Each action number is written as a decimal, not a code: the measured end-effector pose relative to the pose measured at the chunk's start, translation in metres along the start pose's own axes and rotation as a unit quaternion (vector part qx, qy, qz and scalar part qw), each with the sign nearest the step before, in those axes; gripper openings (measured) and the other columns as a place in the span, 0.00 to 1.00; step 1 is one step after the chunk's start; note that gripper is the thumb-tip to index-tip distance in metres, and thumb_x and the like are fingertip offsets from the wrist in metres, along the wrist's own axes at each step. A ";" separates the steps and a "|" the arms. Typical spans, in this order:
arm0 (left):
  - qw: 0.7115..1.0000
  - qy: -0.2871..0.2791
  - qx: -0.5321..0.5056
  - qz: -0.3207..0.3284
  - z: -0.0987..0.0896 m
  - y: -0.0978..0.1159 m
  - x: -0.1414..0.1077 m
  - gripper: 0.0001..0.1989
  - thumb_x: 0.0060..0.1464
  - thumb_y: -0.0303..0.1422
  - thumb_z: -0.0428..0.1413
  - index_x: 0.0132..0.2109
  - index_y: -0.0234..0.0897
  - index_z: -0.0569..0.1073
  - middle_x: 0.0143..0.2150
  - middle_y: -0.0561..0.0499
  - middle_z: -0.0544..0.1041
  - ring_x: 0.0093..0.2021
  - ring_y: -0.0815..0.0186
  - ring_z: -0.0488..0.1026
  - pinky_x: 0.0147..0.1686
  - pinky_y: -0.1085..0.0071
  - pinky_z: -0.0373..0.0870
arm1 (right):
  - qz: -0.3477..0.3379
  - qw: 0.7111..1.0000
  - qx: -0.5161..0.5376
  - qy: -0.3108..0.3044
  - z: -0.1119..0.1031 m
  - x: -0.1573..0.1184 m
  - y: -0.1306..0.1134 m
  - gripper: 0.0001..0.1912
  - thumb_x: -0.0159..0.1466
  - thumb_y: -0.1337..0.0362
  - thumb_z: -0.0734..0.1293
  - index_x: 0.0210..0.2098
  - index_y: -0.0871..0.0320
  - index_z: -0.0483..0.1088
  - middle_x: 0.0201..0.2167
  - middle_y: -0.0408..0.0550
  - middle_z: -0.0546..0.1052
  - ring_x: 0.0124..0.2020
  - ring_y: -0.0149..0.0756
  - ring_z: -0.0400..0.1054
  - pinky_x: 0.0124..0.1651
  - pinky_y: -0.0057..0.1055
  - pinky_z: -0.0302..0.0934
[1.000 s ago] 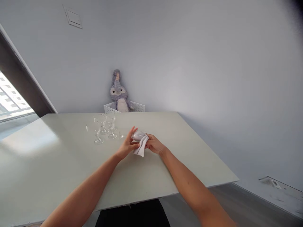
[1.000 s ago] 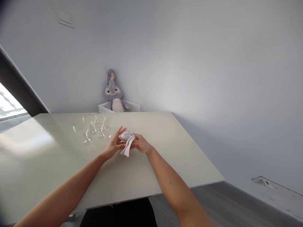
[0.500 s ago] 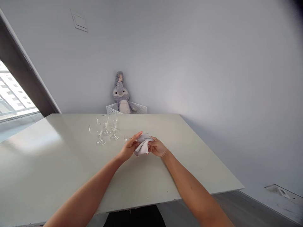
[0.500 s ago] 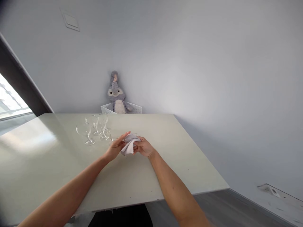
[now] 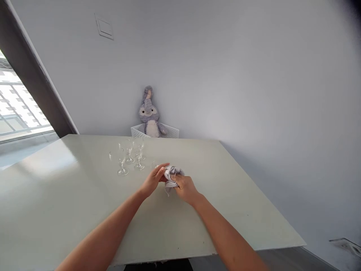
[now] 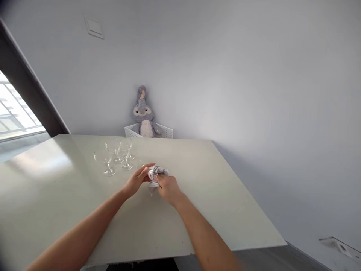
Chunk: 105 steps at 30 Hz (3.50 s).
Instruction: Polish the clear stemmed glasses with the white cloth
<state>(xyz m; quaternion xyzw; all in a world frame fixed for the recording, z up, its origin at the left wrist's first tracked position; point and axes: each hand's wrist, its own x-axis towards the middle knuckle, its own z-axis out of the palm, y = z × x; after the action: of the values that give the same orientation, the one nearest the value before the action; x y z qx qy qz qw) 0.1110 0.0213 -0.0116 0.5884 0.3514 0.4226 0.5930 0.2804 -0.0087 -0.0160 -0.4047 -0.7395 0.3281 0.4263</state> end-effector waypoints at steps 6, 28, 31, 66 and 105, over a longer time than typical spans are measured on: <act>0.916 0.106 0.334 0.196 -0.007 0.006 -0.001 0.17 0.54 0.36 0.48 0.50 0.43 0.70 0.40 0.44 0.74 0.46 0.56 0.66 0.50 0.58 0.55 | 0.207 0.946 0.241 0.064 -0.001 0.008 0.006 0.13 0.54 0.60 0.66 0.38 0.59 0.68 0.20 0.44 0.74 0.21 0.35 0.70 0.24 0.30 0.63; 0.900 -0.030 0.393 0.187 0.021 0.051 -0.042 0.18 0.52 0.44 0.49 0.44 0.39 0.72 0.29 0.45 0.72 0.32 0.60 0.67 0.36 0.64 0.59 | 0.210 0.934 0.265 -0.112 -0.063 -0.028 -0.053 0.15 0.56 0.57 0.66 0.39 0.59 0.69 0.26 0.46 0.74 0.21 0.33 0.69 0.29 0.33 0.65; 0.874 -0.020 0.446 0.193 0.024 0.053 -0.047 0.15 0.54 0.40 0.48 0.40 0.38 0.73 0.24 0.48 0.69 0.28 0.62 0.65 0.34 0.64 0.58 | 0.213 0.919 0.310 -0.121 -0.056 -0.033 -0.047 0.17 0.56 0.56 0.65 0.42 0.58 0.68 0.26 0.45 0.73 0.21 0.31 0.68 0.28 0.32 0.64; 0.932 0.237 0.257 0.091 0.030 0.011 -0.009 0.06 0.46 0.27 0.47 0.33 0.39 0.66 0.29 0.55 0.65 0.27 0.71 0.62 0.26 0.76 0.58 | 0.149 0.853 0.464 0.186 0.032 0.027 -0.021 0.11 0.58 0.55 0.61 0.33 0.56 0.68 0.32 0.44 0.72 0.36 0.34 0.65 0.41 0.32 0.61; 0.867 0.324 0.088 0.367 0.004 0.044 -0.010 0.32 0.39 0.30 0.63 0.49 0.43 0.55 0.53 0.45 0.64 0.53 0.59 0.65 0.52 0.56 0.61 | 0.000 0.967 -0.254 -0.036 0.014 0.000 -0.016 0.20 0.62 0.49 0.56 0.49 0.50 0.63 0.50 0.49 0.67 0.40 0.37 0.67 0.37 0.31 0.59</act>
<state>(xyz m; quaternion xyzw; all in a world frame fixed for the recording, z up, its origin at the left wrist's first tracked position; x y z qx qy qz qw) 0.1072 0.0079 0.0320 0.5545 0.3183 0.7442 0.1935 0.2626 -0.0184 -0.0090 -0.4874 -0.8136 0.1441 0.2823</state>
